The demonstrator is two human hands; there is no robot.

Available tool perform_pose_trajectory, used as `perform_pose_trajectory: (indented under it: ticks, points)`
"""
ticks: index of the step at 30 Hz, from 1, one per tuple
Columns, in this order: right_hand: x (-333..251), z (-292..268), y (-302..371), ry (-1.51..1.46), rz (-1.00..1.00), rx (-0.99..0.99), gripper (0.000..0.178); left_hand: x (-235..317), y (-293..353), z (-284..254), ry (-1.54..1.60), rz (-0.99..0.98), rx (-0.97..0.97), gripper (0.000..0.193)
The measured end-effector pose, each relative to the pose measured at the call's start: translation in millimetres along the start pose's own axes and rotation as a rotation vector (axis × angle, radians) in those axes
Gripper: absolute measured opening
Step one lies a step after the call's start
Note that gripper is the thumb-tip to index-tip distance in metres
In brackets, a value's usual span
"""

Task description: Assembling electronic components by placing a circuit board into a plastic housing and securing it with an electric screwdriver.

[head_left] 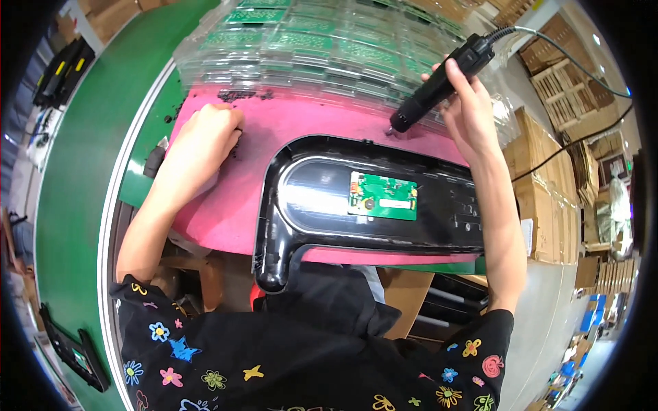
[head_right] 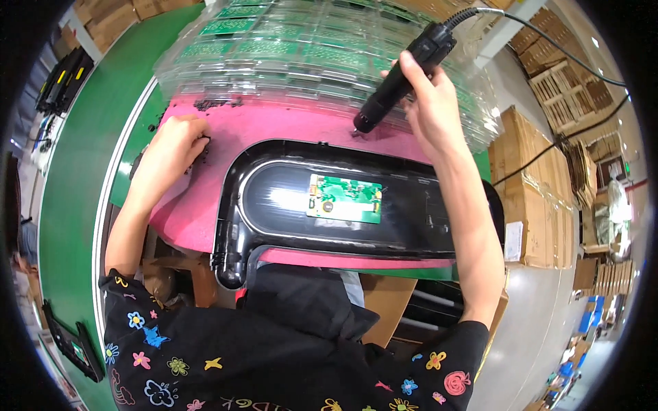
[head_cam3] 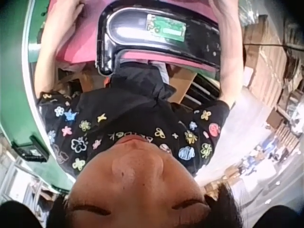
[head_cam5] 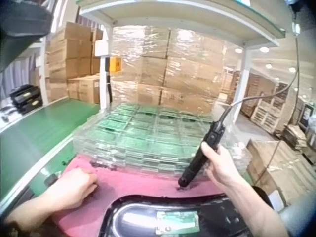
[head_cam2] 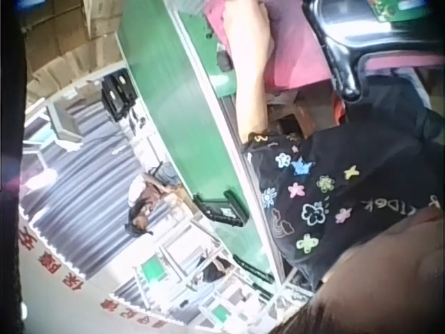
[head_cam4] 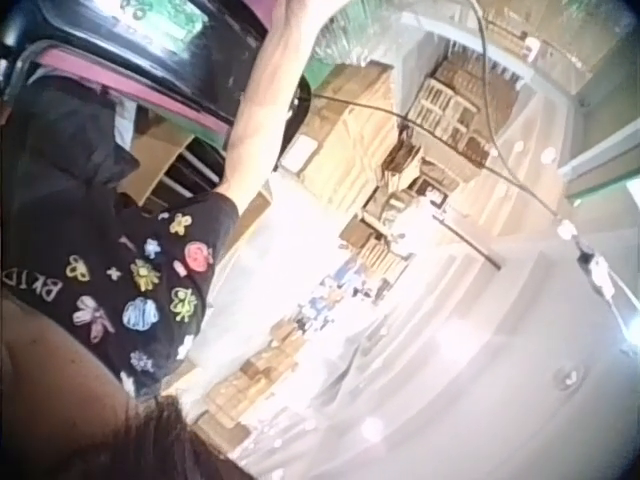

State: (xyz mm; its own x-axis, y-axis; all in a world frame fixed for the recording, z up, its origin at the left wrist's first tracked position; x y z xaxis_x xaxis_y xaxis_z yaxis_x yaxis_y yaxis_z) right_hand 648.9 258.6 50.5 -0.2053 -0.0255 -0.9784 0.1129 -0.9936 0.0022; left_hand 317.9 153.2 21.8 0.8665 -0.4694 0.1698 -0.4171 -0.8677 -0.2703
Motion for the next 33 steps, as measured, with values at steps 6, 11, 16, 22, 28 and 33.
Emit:
perform_pose_trajectory:
  ticks: [6, 11, 16, 22, 28, 33]
  points:
    - [-20.5, -6.7, 28.3, -0.476, -0.219, -0.071, 0.048, 47.0, -39.6, -16.7, 0.392, 0.202, 0.186, 0.015]
    - [-43.7, 8.4, 79.9, -0.654, -0.196, -0.317, 0.054, 102.1, -69.0, -24.8, 0.943, 0.282, 0.148, 0.013]
    - [-51.6, 13.9, 97.7, -0.7, -0.263, -0.253, 0.057, 117.6, -75.9, 11.1, 1.157, 0.239, -0.084, 0.016]
    - [-55.2, 15.3, 106.4, -0.649, -0.356, -0.311, 0.061, 110.9, -66.2, 32.3, 1.485, 0.094, -0.151, 0.013]
    - [-67.9, 25.9, 115.0, -0.486, -0.527, -0.225, 0.05, 97.6, -65.4, 27.9, 1.153, 0.227, -0.034, 0.009]
    - [-61.6, 28.0, 121.5, -0.456, -0.562, -0.24, 0.048, 107.8, -60.0, 22.5, 0.87, 0.419, 0.058, 0.013]
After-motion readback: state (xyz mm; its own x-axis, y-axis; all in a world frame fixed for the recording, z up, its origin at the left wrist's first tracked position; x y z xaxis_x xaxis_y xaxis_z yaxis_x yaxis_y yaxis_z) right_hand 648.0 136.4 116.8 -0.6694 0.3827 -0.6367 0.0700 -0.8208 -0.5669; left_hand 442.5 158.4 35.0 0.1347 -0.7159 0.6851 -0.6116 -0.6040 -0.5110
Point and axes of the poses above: each hand's wrist, its own y-axis away from the middle knuckle, its own z-axis out of the palm, x = y × z, the point moved 5 cm from there along -y, towards the middle knuckle, and after that the axes turned 8 degrees about z, right-handed, at the moved point
